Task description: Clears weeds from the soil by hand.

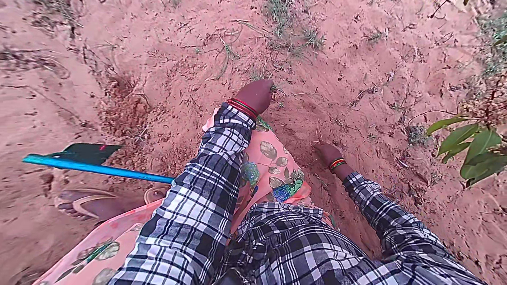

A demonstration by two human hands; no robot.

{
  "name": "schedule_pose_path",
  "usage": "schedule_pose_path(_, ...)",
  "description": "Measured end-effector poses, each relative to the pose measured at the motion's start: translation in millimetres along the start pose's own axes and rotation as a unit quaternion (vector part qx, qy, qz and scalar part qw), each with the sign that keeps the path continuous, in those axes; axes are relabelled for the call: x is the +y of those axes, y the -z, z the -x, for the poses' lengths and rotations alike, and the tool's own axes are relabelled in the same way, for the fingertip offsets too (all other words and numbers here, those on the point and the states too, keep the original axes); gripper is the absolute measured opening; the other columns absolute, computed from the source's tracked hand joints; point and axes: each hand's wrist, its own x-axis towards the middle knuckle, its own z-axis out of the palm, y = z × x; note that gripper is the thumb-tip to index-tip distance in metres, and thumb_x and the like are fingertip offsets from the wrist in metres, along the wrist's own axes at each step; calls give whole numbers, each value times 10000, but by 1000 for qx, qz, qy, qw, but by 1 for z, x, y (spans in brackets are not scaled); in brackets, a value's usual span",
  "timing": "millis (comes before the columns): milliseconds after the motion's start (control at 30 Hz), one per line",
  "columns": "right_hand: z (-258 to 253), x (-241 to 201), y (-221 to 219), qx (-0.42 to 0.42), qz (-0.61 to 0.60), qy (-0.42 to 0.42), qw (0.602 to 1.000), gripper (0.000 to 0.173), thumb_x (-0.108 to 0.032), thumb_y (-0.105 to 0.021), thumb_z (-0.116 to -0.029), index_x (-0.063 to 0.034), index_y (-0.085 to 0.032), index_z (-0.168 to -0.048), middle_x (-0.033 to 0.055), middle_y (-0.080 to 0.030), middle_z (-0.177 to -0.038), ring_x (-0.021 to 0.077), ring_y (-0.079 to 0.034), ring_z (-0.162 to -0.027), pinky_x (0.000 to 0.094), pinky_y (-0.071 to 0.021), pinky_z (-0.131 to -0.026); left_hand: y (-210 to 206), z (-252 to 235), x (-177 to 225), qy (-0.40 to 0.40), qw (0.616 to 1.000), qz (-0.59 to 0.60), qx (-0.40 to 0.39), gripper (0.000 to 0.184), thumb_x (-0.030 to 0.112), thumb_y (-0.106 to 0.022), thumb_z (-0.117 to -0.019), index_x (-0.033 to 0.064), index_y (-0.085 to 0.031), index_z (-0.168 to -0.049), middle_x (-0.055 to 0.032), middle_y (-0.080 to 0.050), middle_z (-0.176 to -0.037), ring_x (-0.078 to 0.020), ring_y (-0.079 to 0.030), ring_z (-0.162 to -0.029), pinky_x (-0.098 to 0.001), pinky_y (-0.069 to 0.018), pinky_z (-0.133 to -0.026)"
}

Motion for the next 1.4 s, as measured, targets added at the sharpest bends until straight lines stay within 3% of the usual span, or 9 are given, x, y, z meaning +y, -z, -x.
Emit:
schedule_pose_path(133,17,7,8,-46,19,17,999,287,-228,-557,-1077,-45,-714,-1233,210,-688,-1241,415,-661,-1167,624,-515,-974,2,3,1,-5,1000,13,8,318,104,-431,-1085,-61,-585,-1310,-303,-607,-1324,-477,-593,-1259,-666,-454,-1026)
schedule_pose_path(300,60,17,2,-286,80,-27,954,374,-304,-509,-1086,-65,-679,-1318,266,-665,-1301,467,-615,-1248,696,-452,-1012,2,1,0,-3,1000,23,1,297,103,-434,-1085,-81,-581,-1266,-316,-612,-1290,-490,-597,-1241,-668,-451,-1020)
schedule_pose_path(533,65,-18,-55,-190,18,-145,971,501,-410,-470,-1089,-21,-605,-1375,256,-618,-1376,430,-604,-1286,627,-484,-1026,0,1,1,0,1000,13,2,305,118,-444,-1085,-45,-591,-1297,-295,-621,-1304,-475,-610,-1233,-676,-461,-1004)
schedule_pose_path(733,58,-9,-61,-207,-104,-106,967,543,-370,-325,-1133,58,-591,-1335,302,-628,-1323,433,-600,-1279,607,-439,-1077,1,4,0,3,1000,-1,16,315,109,-439,-1083,-48,-577,-1319,-312,-625,-1268,-501,-620,-1195,-686,-476,-967)
schedule_pose_path(833,59,-1,-52,-159,-236,-57,957,499,-287,-339,-1140,116,-629,-1193,300,-638,-1172,383,-615,-1113,536,-443,-1010,2,6,3,3,1000,-1,19,303,100,-452,-1080,-64,-580,-1301,-317,-624,-1262,-506,-621,-1187,-689,-476,-960)
schedule_pose_path(1000,55,-17,-55,-134,-265,-7,955,475,-265,-353,-1130,103,-636,-1029,241,-624,-951,338,-610,-917,519,-468,-885,1,6,2,-8,1000,-12,23,274,97,-443,-1087,-85,-583,-1238,-330,-632,-1199,-514,-632,-1146,-688,-485,-929)
schedule_pose_path(1133,64,-18,-15,1,-394,17,919,396,-240,-395,-1113,5,-598,-879,19,-504,-756,93,-497,-710,301,-434,-711,-2,3,-1,-7,1000,0,24,294,113,-427,-1096,-86,-584,-1246,-337,-621,-1218,-522,-626,-1150,-700,-478,-933)
schedule_pose_path(1267,34,49,41,164,-289,-117,936,469,-293,-381,-1141,86,-642,-1049,204,-677,-889,296,-690,-829,470,-559,-822,-4,-2,2,-3,1000,-3,12,303,121,-431,-1097,-75,-589,-1266,-338,-618,-1242,-534,-625,-1149,-720,-474,-917)
schedule_pose_path(1400,-4,142,58,173,-117,-265,941,496,-331,-379,-1134,79,-646,-1222,323,-656,-1237,470,-636,-1199,635,-479,-1022,-3,0,-1,7,1000,1,19,301,125,-446,-1093,-46,-596,-1290,-307,-627,-1256,-500,-630,-1170,-699,-486,-939)
